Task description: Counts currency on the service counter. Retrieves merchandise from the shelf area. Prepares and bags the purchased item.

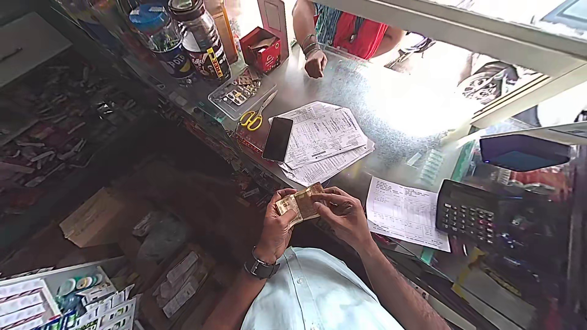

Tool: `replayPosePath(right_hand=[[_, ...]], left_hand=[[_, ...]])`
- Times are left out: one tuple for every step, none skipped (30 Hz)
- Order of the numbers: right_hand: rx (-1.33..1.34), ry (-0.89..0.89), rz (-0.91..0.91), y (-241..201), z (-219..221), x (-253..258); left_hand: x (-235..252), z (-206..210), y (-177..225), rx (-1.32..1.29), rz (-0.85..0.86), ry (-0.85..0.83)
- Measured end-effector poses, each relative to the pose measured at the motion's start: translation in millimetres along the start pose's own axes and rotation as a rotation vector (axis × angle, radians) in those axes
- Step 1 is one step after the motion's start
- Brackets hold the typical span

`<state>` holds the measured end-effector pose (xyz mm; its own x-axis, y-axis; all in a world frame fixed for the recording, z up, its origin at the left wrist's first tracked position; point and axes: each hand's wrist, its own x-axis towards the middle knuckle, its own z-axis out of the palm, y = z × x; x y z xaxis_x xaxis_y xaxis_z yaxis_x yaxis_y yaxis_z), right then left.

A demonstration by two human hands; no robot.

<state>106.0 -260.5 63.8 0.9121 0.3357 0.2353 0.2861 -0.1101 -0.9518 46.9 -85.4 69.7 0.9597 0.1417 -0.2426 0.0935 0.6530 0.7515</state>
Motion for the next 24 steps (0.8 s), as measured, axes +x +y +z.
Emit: replayPosePath(right_hand=[[-0.002,0.008,-0.001,-0.1,1.5,0.0],[0.019,0.014,-0.010,0.3,2.7,0.4],[0.058,0.020,-0.016,0.6,3.7,1.5],[0.109,0.023,-0.010,-0.9,3.8,3.6],[0.158,0.020,0.006,-3.3,2.4,6.3],[0.186,0.014,0.022,-5.9,-0.6,9.0],[0.191,0.002,0.035,-7.8,-5.0,11.8],[0.179,-0.023,0.040,-9.0,-10.7,14.5],[0.155,-0.060,0.037,-10.0,-17.0,17.2],[0.125,-0.105,0.034,-11.2,-22.9,19.8],[0.101,-0.148,0.029,-12.9,-27.4,21.9],[0.088,-0.183,0.025,-14.9,-30.2,23.2],[0.093,-0.203,0.017,-16.6,-31.1,23.6],[0.124,-0.200,0.000,-17.1,-29.7,24.1],[0.184,-0.177,-0.018,-16.6,-26.2,24.0],[0.279,-0.130,-0.026,-15.5,-21.9,23.1],[0.384,-0.070,-0.010,-14.8,-19.1,21.8],[0.469,-0.008,0.015,-14.5,-18.3,19.5],[0.523,0.051,0.039,-13.6,-18.7,16.4],[0.548,0.105,0.060,-13.1,-19.6,13.2],[0.557,0.146,0.069,-12.5,-21.0,10.9],[0.548,0.182,0.063,-12.1,-23.0,9.3],[0.519,0.210,0.049,-12.1,-25.2,7.9],[0.481,0.233,0.028,-12.2,-27.7,6.2]], left_hand=[[-0.1,1.1,-0.5,0.018,0.018,0.008],[-0.5,1.6,-0.7,0.027,0.031,0.013],[-1.3,1.7,-0.5,0.037,0.043,0.016],[-1.9,1.4,-0.2,0.055,0.053,0.014],[-1.9,1.4,0.7,0.072,0.056,0.009],[-1.4,1.2,1.6,0.079,0.051,-0.009],[-0.5,-0.3,2.7,0.087,0.040,-0.051],[0.9,-2.8,4.2,0.110,0.021,-0.106],[2.4,-5.4,6.1,0.146,0.001,-0.158],[3.5,-6.9,8.5,0.190,-0.021,-0.196],[4.5,-6.3,11.2,0.245,-0.038,-0.216],[5.0,-3.2,12.7,0.301,-0.040,-0.218],[4.9,2.1,12.2,0.357,-0.022,-0.191],[5.6,7.9,10.1,0.404,0.017,-0.146],[6.4,12.9,7.0,0.421,0.065,-0.093],[7.3,17.0,3.2,0.411,0.110,-0.053],[9.2,21.2,-1.1,0.377,0.144,-0.035],[11.0,25.0,-6.2,0.338,0.159,-0.029],[12.2,28.0,-10.7,0.305,0.156,-0.031],[12.6,30.8,-14.0,0.284,0.141,-0.033],[12.9,33.2,-16.2,0.263,0.121,-0.039],[12.8,35.0,-17.4,0.236,0.095,-0.052],[12.5,37.1,-17.9,0.211,0.066,-0.057],[11.3,39.9,-18.0,0.192,0.034,-0.053]])
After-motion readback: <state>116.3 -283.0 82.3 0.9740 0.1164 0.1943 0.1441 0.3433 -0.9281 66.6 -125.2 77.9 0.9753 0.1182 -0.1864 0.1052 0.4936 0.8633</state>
